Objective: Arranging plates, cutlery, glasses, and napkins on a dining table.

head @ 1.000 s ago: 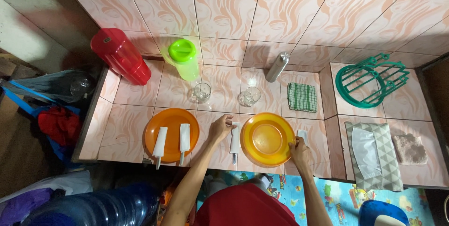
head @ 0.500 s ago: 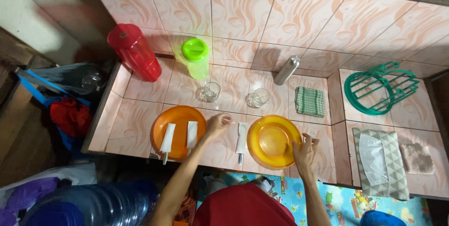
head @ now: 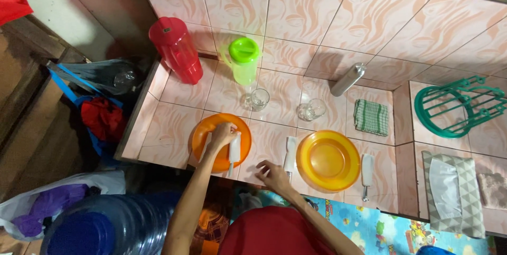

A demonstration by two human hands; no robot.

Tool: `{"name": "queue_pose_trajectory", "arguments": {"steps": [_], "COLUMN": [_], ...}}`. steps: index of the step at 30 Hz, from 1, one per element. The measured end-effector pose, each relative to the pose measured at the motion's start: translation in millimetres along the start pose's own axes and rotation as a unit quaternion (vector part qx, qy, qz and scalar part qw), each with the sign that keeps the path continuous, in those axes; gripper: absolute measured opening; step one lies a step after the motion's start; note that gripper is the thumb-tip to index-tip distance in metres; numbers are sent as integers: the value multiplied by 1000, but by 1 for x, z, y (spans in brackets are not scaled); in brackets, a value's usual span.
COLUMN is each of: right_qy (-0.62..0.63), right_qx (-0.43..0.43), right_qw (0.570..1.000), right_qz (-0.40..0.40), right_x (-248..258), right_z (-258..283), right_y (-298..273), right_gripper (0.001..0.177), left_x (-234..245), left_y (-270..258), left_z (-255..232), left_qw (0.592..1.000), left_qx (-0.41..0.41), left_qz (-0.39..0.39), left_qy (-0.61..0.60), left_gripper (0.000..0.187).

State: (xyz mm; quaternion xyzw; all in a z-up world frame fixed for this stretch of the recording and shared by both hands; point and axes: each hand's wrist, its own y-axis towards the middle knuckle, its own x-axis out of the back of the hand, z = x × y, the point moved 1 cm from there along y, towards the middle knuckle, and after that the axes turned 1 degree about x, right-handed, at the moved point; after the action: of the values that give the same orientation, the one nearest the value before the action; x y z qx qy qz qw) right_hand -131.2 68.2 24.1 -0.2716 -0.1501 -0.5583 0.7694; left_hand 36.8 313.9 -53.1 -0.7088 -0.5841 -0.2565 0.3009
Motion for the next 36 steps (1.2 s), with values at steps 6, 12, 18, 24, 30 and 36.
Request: {"name": "queue_pose_trajectory", "arguments": {"steps": [6,12,18,24,30,36], "right_qy": [250,316,372,377,361,355], "right_qx": [-128,-177,-135,-142,-111,-138], "right_qw": [950,925,914,911,922,918], "right_qz": [135,115,88,88,91,108], "right_x": [-69,-79,-102,-100,-87,-35], "right_z": [17,45,6,6,-7,21], "right_y": [10,16,26,23,22,2], "right_gripper": [30,25,28,25,29,35], "left_x": [18,17,-23,-15,9,25], "left_y": [-2,7,32,29,19,20], "left_z": [-9,5,63,63,28,-16], "left_qw": [1000,997,987,975,956,932], "left_qx": [2,-38,-7,0,30,52], "left_qz": [25,64,130,167,189,233], "left_qy": [18,1,-90,-145,-223,-271], "left_gripper": [34,28,25,25,29,28]}}
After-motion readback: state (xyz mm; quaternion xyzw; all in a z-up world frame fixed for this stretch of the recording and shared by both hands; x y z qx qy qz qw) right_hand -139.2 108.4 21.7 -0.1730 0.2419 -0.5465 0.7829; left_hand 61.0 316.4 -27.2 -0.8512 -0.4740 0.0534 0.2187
